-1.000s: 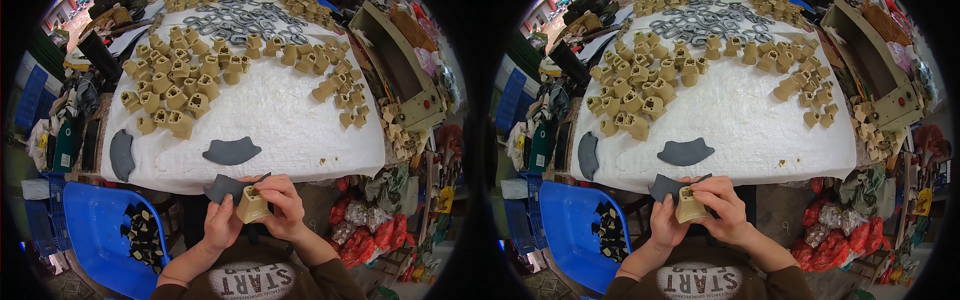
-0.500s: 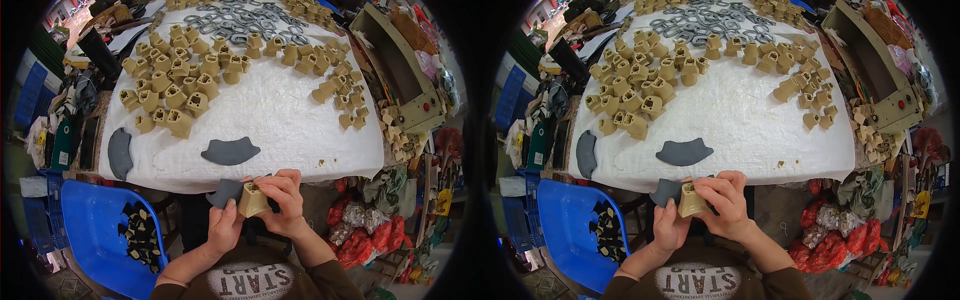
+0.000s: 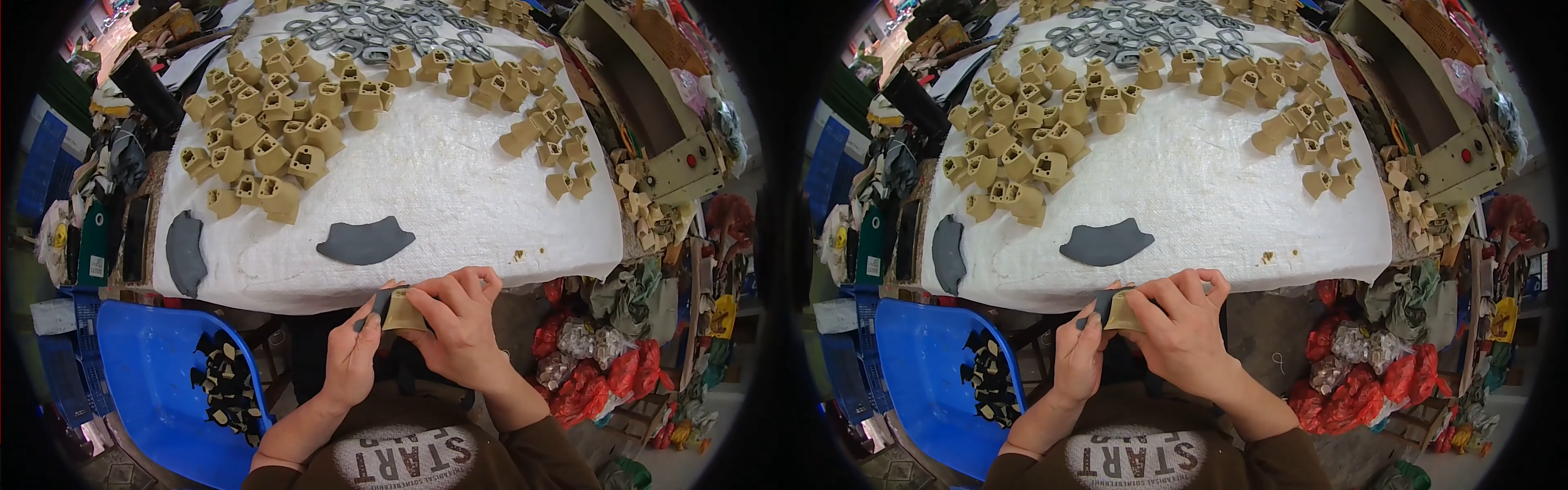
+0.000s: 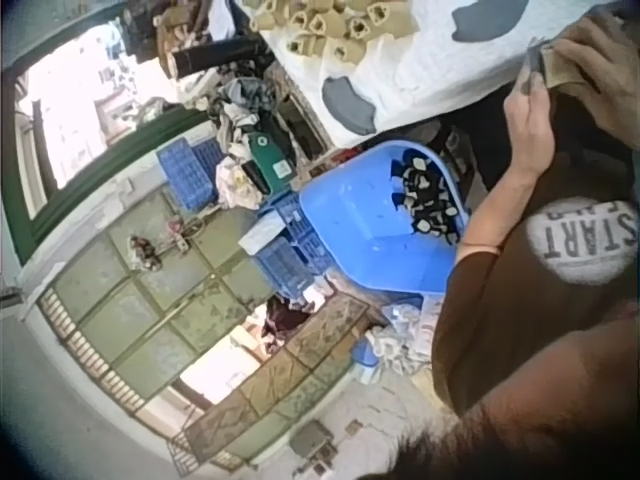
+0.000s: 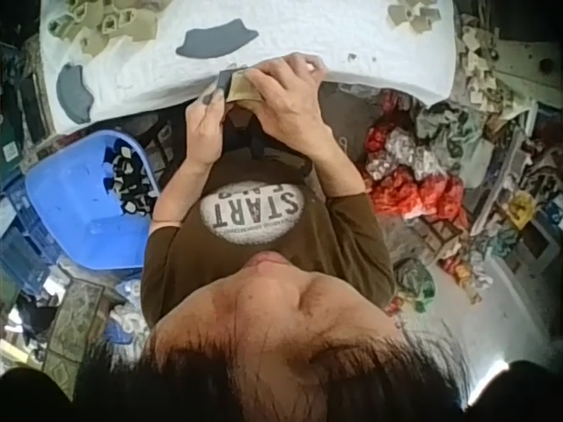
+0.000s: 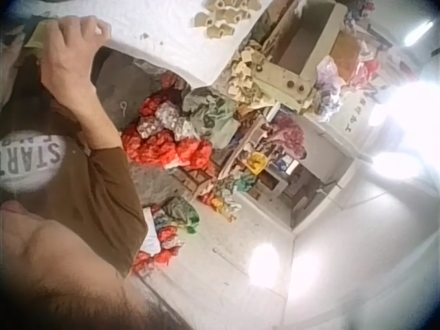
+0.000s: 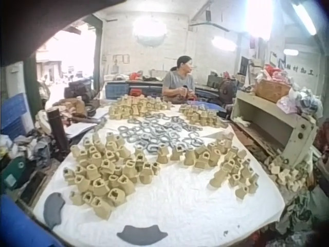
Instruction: The recorder is assembling small shoe components by manually inserting a beige plastic piece into a grey rubber or leather base.
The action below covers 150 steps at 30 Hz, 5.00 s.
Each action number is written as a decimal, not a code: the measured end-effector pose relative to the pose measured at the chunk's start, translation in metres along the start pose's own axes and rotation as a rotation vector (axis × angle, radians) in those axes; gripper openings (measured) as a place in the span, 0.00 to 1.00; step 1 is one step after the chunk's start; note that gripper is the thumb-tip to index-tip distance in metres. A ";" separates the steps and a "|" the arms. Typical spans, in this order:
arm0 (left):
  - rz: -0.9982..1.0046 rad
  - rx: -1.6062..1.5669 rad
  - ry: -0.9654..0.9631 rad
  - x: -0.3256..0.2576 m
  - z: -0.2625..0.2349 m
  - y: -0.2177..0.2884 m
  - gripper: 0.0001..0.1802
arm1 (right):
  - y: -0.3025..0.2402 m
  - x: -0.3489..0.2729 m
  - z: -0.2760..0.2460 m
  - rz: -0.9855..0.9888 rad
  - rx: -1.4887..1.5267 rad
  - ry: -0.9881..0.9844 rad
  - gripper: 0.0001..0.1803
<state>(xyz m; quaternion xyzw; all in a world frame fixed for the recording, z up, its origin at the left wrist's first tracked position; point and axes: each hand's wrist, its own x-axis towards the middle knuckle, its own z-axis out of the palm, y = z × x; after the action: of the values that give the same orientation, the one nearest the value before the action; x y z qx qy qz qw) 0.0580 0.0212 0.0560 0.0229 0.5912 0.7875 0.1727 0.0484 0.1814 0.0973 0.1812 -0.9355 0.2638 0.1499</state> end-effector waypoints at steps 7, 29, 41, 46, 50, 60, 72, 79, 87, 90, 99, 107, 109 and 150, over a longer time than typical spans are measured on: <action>0.117 0.482 -0.041 -0.002 0.013 0.014 0.27 | 0.005 -0.001 0.000 0.003 -0.004 -0.050 0.23; -0.213 -0.251 -0.498 0.013 -0.009 -0.009 0.19 | 0.028 -0.014 0.015 -0.263 0.435 -0.053 0.29; 0.301 0.120 -0.080 -0.007 -0.019 -0.013 0.16 | 0.035 -0.012 0.012 -0.121 0.404 0.018 0.26; 0.463 0.363 0.005 0.001 -0.008 -0.005 0.05 | 0.034 -0.015 0.010 -0.083 0.521 -0.040 0.23; 0.573 0.500 0.022 0.002 -0.004 -0.007 0.04 | 0.035 -0.017 0.008 -0.092 0.557 -0.087 0.22; 0.650 0.772 0.088 -0.010 0.000 -0.006 0.19 | 0.027 -0.028 0.018 -0.146 0.636 -0.055 0.18; -0.250 -0.139 -0.388 -0.003 -0.032 -0.035 0.24 | 0.023 -0.040 0.009 -0.172 0.517 0.052 0.21; -0.150 -0.034 -0.247 0.003 -0.004 -0.026 0.24 | 0.027 -0.045 0.005 -0.179 0.454 0.088 0.23; -0.162 -0.064 -0.356 -0.003 -0.003 -0.023 0.23 | 0.021 -0.056 -0.004 -0.206 0.344 0.020 0.29; -0.082 -0.004 -0.136 -0.004 0.010 -0.015 0.23 | 0.019 -0.057 -0.017 -0.192 0.525 -0.140 0.39; 0.062 0.111 -0.167 0.008 0.010 0.006 0.23 | 0.023 -0.052 -0.025 0.313 0.802 0.068 0.30; 0.169 0.261 -0.154 0.003 0.000 0.008 0.26 | 0.003 -0.034 0.010 0.468 1.090 0.016 0.08; 0.154 0.300 -0.155 0.001 -0.001 0.007 0.24 | 0.002 -0.034 0.013 0.466 1.040 0.002 0.05; 0.000 0.074 -0.347 -0.001 -0.005 -0.006 0.38 | 0.034 -0.007 0.008 0.166 0.955 -0.515 0.32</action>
<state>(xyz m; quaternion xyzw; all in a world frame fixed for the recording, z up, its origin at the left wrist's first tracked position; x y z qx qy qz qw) 0.0595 0.0177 0.0487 0.1647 0.5813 0.7492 0.2713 0.0393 0.2065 0.0732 0.2132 -0.7293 0.6173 -0.2041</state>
